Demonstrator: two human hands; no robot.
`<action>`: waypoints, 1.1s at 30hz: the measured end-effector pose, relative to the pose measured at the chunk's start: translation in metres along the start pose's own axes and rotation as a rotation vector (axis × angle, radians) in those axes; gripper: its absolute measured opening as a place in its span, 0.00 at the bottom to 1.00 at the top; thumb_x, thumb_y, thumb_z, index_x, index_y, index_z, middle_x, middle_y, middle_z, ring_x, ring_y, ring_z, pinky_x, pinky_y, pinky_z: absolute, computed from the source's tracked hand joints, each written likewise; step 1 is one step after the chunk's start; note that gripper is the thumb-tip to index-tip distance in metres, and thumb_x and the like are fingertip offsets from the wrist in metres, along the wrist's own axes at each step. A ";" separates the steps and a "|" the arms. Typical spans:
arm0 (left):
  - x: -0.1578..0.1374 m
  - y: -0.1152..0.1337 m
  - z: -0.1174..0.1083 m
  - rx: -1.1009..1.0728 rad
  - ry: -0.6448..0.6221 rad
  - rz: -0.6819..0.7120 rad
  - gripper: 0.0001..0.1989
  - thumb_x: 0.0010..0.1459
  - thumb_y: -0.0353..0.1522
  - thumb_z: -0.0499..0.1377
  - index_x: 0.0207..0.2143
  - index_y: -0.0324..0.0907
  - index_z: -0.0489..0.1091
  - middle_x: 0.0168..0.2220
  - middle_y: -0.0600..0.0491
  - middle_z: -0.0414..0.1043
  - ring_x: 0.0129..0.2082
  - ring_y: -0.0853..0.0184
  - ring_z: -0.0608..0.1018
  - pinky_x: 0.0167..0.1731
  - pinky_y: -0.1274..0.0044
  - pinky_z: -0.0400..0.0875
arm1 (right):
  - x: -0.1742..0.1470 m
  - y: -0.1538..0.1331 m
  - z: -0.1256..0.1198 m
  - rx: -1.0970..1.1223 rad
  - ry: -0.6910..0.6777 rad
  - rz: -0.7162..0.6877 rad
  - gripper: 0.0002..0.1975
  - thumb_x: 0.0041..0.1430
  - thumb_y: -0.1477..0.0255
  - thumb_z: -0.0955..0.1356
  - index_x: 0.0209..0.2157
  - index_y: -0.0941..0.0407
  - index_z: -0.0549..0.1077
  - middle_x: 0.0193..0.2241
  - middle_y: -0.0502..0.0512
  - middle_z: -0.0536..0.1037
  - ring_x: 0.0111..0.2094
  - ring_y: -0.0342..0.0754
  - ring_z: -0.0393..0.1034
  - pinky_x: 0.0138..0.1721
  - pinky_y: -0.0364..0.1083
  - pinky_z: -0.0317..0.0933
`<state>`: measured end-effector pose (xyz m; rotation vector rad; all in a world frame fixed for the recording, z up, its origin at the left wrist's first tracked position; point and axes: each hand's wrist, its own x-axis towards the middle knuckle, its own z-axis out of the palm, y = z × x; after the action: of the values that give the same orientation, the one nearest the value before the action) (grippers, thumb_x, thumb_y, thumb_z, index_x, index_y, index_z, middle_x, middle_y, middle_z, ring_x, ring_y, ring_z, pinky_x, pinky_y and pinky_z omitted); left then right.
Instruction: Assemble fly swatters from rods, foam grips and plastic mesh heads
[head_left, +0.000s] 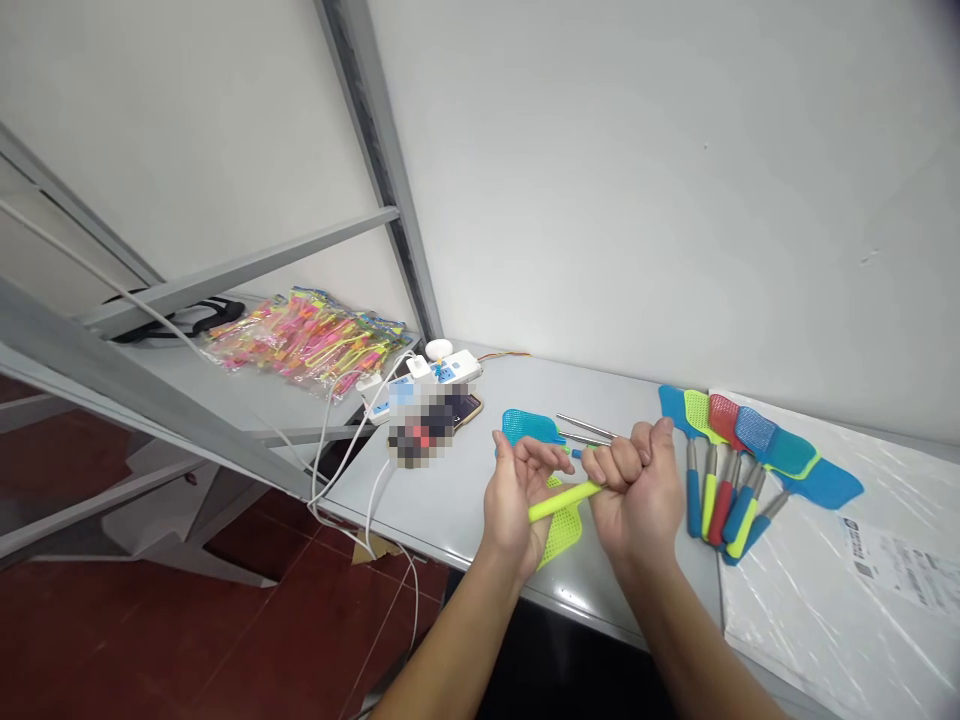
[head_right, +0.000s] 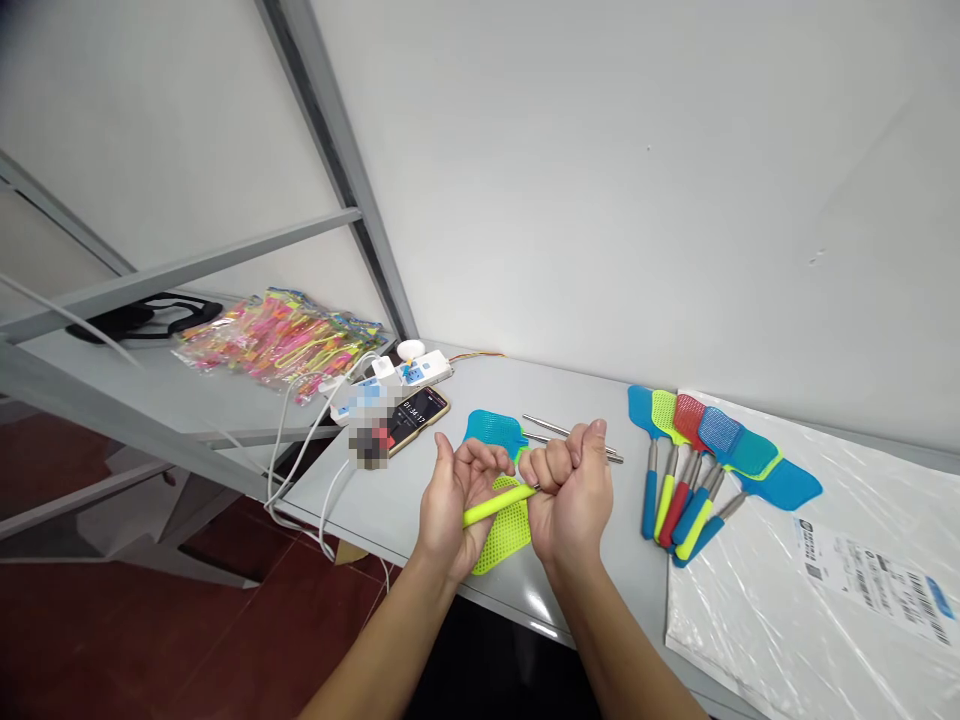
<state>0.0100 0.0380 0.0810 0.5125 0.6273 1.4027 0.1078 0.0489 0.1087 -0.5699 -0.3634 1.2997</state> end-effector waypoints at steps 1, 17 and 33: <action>-0.001 0.001 0.001 -0.006 0.008 0.003 0.27 0.61 0.54 0.48 0.25 0.41 0.64 0.28 0.52 0.66 0.33 0.66 0.73 0.36 0.74 0.71 | -0.002 -0.001 0.003 -0.003 -0.011 -0.005 0.24 0.65 0.56 0.62 0.20 0.54 0.53 0.13 0.38 0.41 0.16 0.39 0.32 0.18 0.41 0.48; -0.052 0.078 -0.061 1.137 -0.167 -0.111 0.13 0.65 0.43 0.51 0.38 0.45 0.67 0.25 0.58 0.64 0.26 0.68 0.65 0.28 0.78 0.57 | -0.023 0.066 0.018 -0.382 -0.430 0.365 0.17 0.64 0.53 0.60 0.36 0.52 0.68 0.27 0.49 0.69 0.28 0.45 0.65 0.37 0.49 0.64; -0.020 0.056 -0.088 1.215 -0.197 0.025 0.16 0.65 0.43 0.49 0.35 0.43 0.69 0.31 0.56 0.71 0.31 0.66 0.69 0.32 0.79 0.59 | -0.048 0.079 -0.104 -2.186 -0.597 -0.285 0.42 0.51 0.57 0.69 0.62 0.64 0.60 0.66 0.72 0.51 0.66 0.71 0.39 0.60 0.69 0.43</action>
<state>-0.0918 0.0209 0.0560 1.5854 1.2854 0.8383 0.0910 -0.0050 -0.0186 -1.7499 -2.3255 0.2343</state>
